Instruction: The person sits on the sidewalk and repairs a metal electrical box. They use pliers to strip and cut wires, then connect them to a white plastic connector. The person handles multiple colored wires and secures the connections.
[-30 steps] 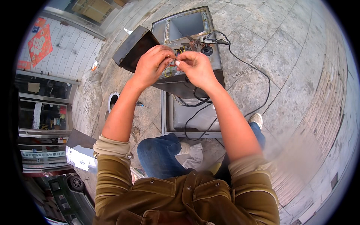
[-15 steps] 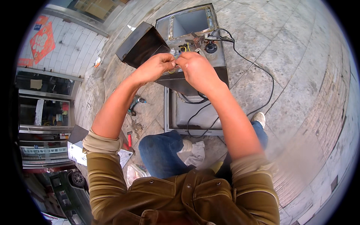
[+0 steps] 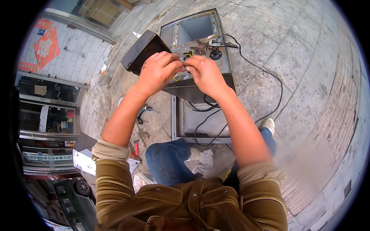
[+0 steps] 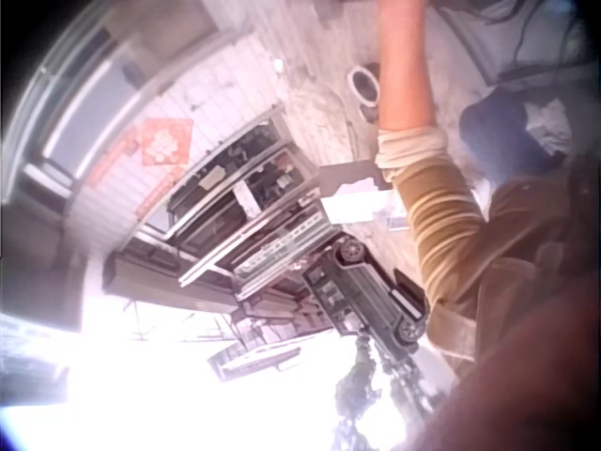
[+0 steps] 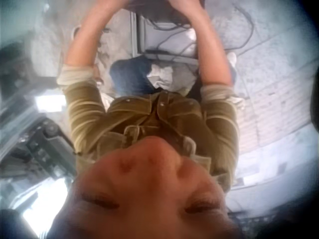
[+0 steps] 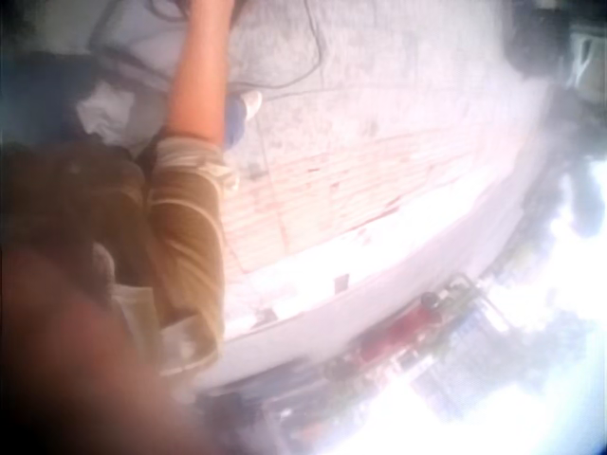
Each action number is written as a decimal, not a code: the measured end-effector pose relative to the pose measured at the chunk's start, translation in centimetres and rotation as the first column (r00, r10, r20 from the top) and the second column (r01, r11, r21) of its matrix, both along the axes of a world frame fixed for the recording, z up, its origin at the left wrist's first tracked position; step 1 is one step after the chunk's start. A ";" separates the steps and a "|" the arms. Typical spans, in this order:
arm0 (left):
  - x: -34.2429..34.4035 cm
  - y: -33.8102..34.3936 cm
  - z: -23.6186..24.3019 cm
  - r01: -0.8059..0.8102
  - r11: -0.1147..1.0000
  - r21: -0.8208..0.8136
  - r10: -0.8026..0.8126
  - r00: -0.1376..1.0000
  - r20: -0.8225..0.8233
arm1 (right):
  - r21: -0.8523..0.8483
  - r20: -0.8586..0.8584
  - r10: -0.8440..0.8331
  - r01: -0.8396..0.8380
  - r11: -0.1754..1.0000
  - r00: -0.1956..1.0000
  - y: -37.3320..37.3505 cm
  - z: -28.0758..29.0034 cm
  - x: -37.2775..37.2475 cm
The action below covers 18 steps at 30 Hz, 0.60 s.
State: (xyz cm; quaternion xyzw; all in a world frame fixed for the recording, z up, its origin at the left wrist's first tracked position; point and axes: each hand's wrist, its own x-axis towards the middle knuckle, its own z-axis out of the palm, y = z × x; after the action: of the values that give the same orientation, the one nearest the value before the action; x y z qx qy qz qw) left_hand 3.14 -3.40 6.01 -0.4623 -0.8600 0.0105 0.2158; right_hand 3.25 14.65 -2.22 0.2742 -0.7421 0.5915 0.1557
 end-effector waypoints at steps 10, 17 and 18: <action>-0.6 0.6 -1.7 -0.707 0.658 0.260 -0.025 0.324 0.946 | 0.004 -0.083 -0.031 0.032 0.999 0.996 -0.6 -0.3 0.4; 0.1 -0.6 -1.1 -0.556 0.727 0.403 0.026 0.609 0.793 | -0.097 -0.033 -0.046 0.043 0.994 0.998 -0.6 -0.2 0.5; 1.4 0.4 0.9 -0.437 0.860 0.264 0.271 0.829 0.489 | -0.095 -0.007 -0.035 0.034 0.995 0.999 -0.5 -0.1 0.4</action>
State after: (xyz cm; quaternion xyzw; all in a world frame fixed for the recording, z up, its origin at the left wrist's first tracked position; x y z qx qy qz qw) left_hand 4.56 -3.05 6.94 -0.2337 -0.9441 -0.2124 0.0943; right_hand 3.67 14.13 -2.35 0.2562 -0.7171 0.6220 0.1823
